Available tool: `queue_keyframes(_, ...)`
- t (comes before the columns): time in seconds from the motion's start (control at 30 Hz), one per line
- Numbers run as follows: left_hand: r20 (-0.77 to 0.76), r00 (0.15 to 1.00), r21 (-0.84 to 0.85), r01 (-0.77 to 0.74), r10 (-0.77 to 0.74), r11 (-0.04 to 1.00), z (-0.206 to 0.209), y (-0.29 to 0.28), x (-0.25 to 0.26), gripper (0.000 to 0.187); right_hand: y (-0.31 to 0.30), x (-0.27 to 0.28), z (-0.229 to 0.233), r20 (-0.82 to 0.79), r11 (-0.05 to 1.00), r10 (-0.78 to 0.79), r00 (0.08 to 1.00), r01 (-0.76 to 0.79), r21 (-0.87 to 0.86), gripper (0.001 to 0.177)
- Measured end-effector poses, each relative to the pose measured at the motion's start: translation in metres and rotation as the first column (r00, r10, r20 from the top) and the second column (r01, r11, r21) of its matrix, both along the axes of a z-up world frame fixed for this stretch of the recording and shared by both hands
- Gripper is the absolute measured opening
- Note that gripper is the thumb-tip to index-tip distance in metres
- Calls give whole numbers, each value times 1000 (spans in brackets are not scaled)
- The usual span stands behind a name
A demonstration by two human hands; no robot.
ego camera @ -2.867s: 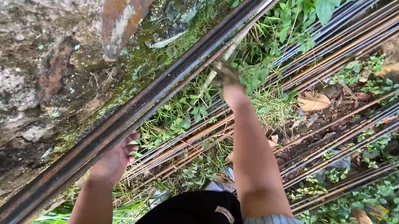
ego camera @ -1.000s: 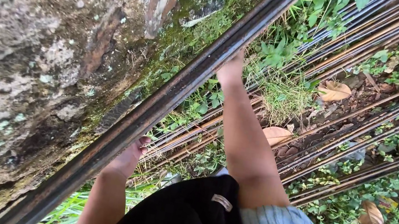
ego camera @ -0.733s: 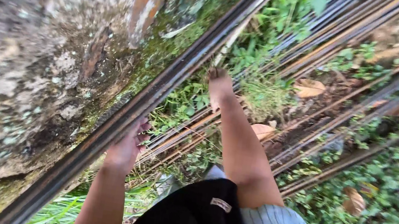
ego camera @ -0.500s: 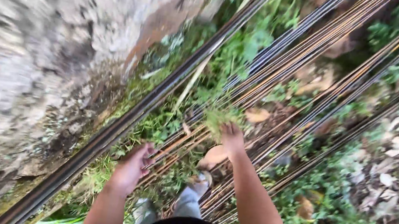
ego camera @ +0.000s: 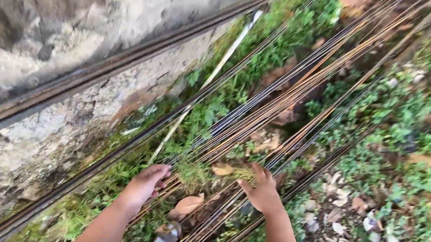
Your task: The recorder is weeding and cleaning moss off a stone wall by hand.
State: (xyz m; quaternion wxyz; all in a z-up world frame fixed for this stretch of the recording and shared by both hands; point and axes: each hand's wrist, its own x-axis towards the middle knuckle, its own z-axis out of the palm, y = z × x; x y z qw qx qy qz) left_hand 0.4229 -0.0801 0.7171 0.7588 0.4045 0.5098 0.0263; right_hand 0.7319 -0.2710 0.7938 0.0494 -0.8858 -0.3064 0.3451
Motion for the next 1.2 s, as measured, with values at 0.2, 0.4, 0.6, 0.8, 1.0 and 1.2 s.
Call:
queue_keyframes(0.2,20,998,224,54,-60,973,95,-29,59,36,-63,59,116,25,962,133,991,-136,238,73)
queue_keyframes(0.4,95,993,548,10,-74,836,224,-29,127,44,-42,101,210,163,873,129,978,-190,450,69)
queue_keyframes(0.6,-111,984,921,154,-138,358,404,-10,178,60,-24,126,280,362,785,166,917,-345,514,70)
queue_keyframes(0.8,-221,971,912,239,-90,335,438,39,233,62,9,184,322,273,857,183,944,-289,426,67)
queue_keyframes(1.0,-408,913,867,393,-18,308,407,99,334,70,108,319,309,252,884,181,951,-269,382,71)
queue_keyframes(1.2,-427,888,898,396,172,191,369,186,428,65,217,465,280,241,877,246,939,-321,357,74)
